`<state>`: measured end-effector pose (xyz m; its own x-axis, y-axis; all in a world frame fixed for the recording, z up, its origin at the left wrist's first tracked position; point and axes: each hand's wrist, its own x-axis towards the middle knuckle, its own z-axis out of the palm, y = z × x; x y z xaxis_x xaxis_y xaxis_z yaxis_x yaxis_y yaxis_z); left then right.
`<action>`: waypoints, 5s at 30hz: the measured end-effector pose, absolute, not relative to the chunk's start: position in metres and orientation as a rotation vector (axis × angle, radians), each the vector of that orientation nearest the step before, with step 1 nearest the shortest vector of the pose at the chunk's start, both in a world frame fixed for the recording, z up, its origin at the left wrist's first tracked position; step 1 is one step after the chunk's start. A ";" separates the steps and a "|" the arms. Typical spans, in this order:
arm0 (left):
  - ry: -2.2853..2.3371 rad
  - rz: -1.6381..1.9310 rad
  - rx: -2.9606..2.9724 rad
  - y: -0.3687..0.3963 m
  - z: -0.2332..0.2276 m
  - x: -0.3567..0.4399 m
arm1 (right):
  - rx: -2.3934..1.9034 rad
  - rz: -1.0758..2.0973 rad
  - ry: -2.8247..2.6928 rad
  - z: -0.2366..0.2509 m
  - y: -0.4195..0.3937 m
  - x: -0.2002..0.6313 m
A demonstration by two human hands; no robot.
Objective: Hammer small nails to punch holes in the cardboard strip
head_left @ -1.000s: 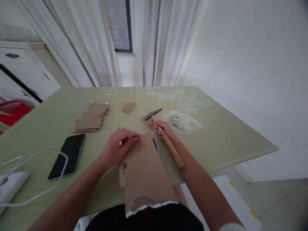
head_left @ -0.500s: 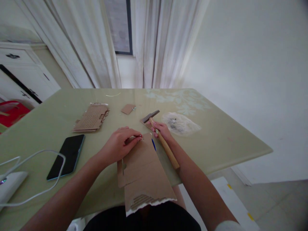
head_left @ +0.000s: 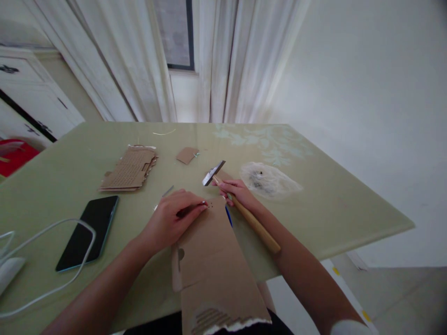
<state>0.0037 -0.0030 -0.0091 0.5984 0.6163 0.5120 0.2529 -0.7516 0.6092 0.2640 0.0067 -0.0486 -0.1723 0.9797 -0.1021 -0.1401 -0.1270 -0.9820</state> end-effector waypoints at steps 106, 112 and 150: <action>0.827 0.900 2.186 -0.008 -0.005 0.012 | -1.118 1.566 -1.870 0.060 -0.068 0.290; 0.827 1.004 2.085 -0.013 -0.010 0.013 | -0.938 1.582 -1.417 0.030 -0.037 0.303; 1.671 0.947 2.081 0.068 -0.046 -0.025 | -0.946 1.635 -0.692 -0.050 0.024 0.293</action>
